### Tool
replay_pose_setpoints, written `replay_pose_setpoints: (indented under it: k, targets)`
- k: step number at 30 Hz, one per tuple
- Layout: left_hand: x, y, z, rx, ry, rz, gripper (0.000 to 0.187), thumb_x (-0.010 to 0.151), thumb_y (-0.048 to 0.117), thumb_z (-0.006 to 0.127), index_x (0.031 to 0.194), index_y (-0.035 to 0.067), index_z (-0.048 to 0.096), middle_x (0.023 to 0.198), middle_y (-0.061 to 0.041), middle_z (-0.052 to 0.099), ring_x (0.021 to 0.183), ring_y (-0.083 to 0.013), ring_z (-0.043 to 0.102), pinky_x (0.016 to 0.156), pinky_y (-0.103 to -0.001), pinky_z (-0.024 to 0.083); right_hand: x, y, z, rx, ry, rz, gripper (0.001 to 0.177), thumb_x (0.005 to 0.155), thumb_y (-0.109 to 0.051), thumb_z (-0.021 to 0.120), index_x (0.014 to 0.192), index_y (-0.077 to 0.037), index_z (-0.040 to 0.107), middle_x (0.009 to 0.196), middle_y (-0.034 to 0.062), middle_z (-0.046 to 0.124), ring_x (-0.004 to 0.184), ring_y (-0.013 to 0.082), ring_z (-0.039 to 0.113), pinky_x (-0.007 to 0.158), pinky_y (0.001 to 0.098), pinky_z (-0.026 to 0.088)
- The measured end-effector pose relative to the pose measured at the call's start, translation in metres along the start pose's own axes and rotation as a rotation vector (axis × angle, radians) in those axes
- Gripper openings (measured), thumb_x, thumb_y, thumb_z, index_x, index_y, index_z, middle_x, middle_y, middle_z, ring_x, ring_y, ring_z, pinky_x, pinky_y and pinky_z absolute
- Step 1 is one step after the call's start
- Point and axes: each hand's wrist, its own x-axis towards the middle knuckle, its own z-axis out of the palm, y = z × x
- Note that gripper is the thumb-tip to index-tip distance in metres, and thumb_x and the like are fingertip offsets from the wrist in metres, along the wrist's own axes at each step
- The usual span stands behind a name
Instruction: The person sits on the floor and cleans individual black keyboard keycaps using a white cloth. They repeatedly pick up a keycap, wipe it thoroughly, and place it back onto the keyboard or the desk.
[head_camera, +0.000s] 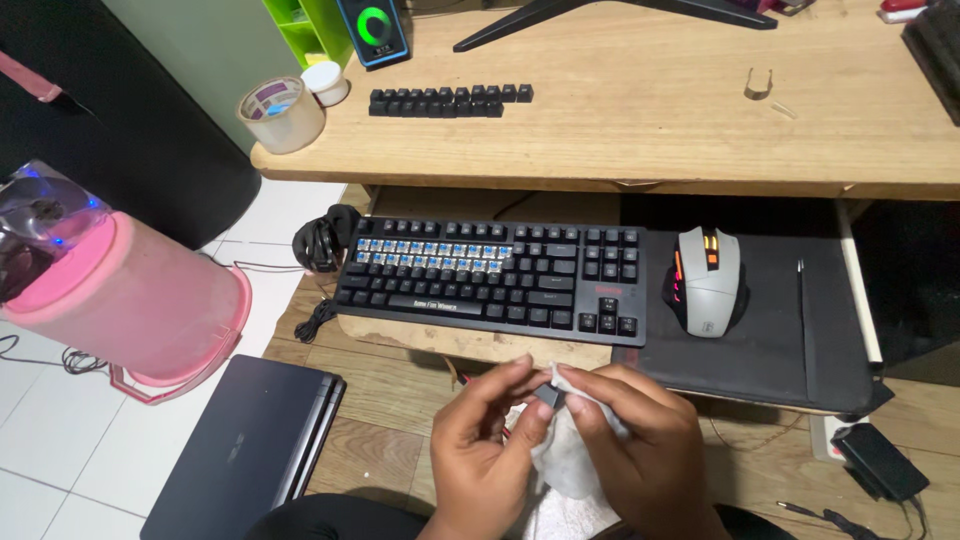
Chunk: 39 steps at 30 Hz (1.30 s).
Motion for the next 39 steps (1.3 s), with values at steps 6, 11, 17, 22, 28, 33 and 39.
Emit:
replay_pose_setpoints:
  k: [6,11,17,22,28,33,39]
  targets:
    - [-0.004,-0.007,-0.004,-0.249,0.081,-0.284,0.024,0.091,-0.005,0.07,0.115,-0.006,0.07,0.104,-0.017,0.076,0.094,-0.0189,0.072,0.086,-0.031,0.058,-0.015,0.004,0.008,0.128,0.148,0.275,0.025,0.087,-0.006,0.071,0.111,-0.001,0.076,0.097,0.011,0.076,0.076,0.0156,0.072,0.059,0.0271,0.056]
    - [-0.007,-0.005,-0.002,-0.159,0.113,-0.095,0.014,0.089,-0.004,0.072,0.103,-0.005,0.072,0.108,-0.015,0.074,0.098,-0.0187,0.072,0.087,-0.029,0.059,-0.024,0.004,0.015,-0.218,0.153,-0.081,0.025,0.086,-0.007,0.074,0.111,-0.009,0.074,0.091,0.0066,0.074,0.079,0.0169,0.073,0.066,0.0281,0.057]
    - [-0.008,0.008,-0.008,0.116,0.114,0.095,0.012,0.083,-0.006,0.081,0.094,-0.004,0.075,0.1,-0.016,0.078,0.091,-0.0186,0.075,0.079,-0.029,0.06,-0.019,-0.011,0.019,-0.288,0.103,-0.308,0.037,0.082,0.004,0.069,0.117,-0.008,0.071,0.091,0.0065,0.07,0.082,0.0214,0.072,0.072,0.0329,0.058]
    - [-0.008,0.01,-0.01,0.153,0.018,0.104,0.011,0.084,-0.006,0.081,0.091,-0.003,0.073,0.099,-0.015,0.078,0.092,-0.0197,0.076,0.08,-0.03,0.06,-0.019,-0.017,0.013,-0.28,0.089,-0.308,0.037,0.081,0.007,0.069,0.115,-0.006,0.073,0.089,0.0068,0.069,0.078,0.0192,0.072,0.07,0.031,0.059]
    - [0.0,0.003,-0.021,-0.405,0.127,-0.13,0.01,0.091,-0.007,0.073,0.1,-0.006,0.069,0.105,-0.019,0.073,0.099,-0.0269,0.074,0.091,-0.04,0.059,-0.023,-0.002,0.01,-0.281,0.005,-0.318,0.033,0.081,0.004,0.071,0.112,-0.006,0.073,0.089,0.0071,0.072,0.078,0.0182,0.075,0.07,0.0303,0.061]
    - [-0.002,-0.002,-0.022,-0.452,0.083,-0.112,0.011,0.091,-0.006,0.073,0.1,-0.004,0.067,0.107,-0.02,0.072,0.106,-0.028,0.073,0.096,-0.04,0.058,-0.036,-0.004,0.003,-0.306,0.19,-0.079,0.026,0.084,-0.004,0.074,0.109,-0.01,0.073,0.096,0.0089,0.077,0.084,0.0172,0.079,0.072,0.0279,0.061]
    - [-0.012,-0.006,-0.019,-0.368,-0.045,0.016,0.011,0.091,-0.008,0.076,0.096,-0.003,0.067,0.109,-0.022,0.074,0.099,-0.0227,0.071,0.082,-0.034,0.059,-0.039,-0.005,0.014,-0.195,0.174,-0.177,0.028,0.085,-0.003,0.075,0.109,-0.015,0.072,0.09,0.0056,0.076,0.083,0.0136,0.079,0.071,0.0257,0.062]
